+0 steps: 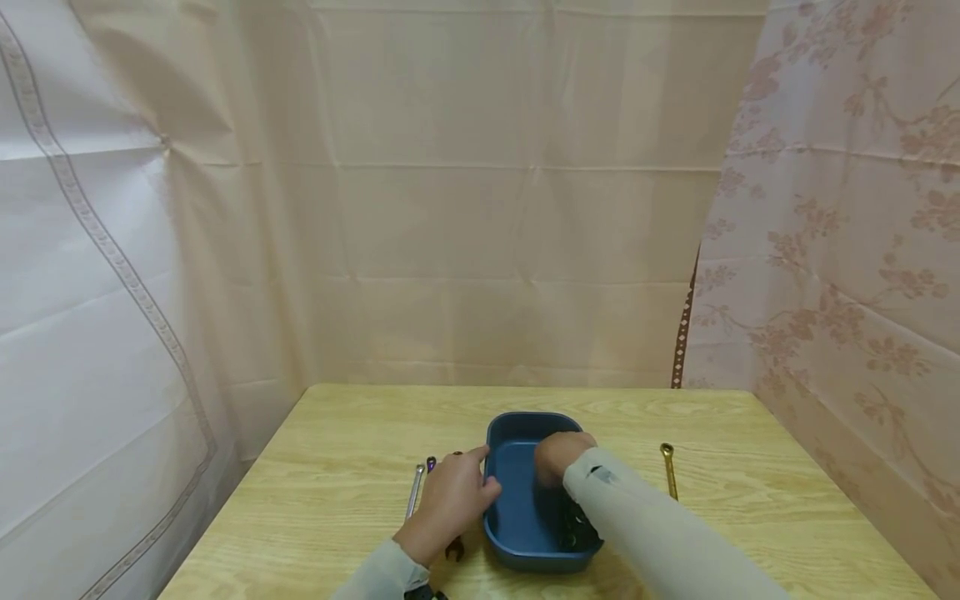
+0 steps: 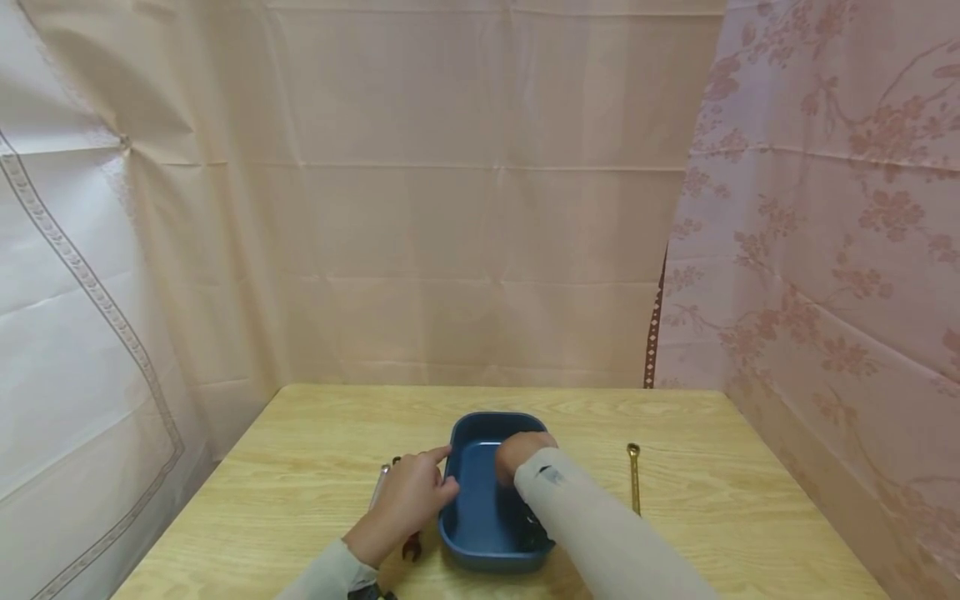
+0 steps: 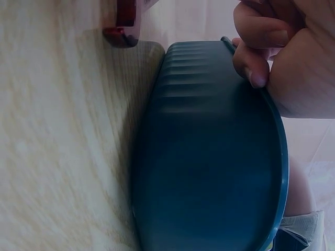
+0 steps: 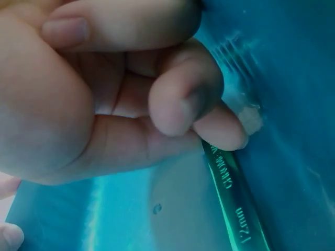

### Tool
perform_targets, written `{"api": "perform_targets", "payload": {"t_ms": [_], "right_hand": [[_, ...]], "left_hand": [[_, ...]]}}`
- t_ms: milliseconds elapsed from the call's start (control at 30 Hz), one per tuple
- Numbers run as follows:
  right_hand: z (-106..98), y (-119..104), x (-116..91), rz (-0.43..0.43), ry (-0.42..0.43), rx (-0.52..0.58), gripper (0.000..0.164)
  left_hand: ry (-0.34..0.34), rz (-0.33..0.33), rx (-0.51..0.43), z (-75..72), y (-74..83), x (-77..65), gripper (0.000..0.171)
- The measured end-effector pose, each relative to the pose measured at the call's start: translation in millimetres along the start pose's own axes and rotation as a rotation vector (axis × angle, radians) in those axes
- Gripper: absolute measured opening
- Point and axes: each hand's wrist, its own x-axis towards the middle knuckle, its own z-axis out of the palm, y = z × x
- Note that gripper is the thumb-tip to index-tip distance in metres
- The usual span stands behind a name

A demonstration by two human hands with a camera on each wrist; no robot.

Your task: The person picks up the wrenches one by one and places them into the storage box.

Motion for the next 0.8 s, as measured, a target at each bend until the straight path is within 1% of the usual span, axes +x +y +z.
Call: {"api": "perform_targets", "payload": {"t_ms": [200,333,433,600,800], "right_hand": [[-5,0,-19,-0.034,0.020,-0.008,0.022],[-6,0,-25,-0.035,0.042,-0.011,0.022],[-6,1,-25,-0.037,0.048,0.008,0.022],[-7,3,-20,-0.043,0.045,0.072,0.026],[-8,7,-18,-0.072,0.014,0.150,0.030]], "left_hand": [[-0.003,0.002,0.003,-0.2,0.5,-0.6,0.051],[0.000,0.006,0.005,-0.3,0.6,-0.9,0.051],[-0.004,0.005,0.004,-0.2,0.5,-1.0,0.051],[0.000,0.003,0.010,0.2,0.4,-0.6,0.051],[0.009,0.001,0.022,0.9,1.2,0.5,0.051]]}}
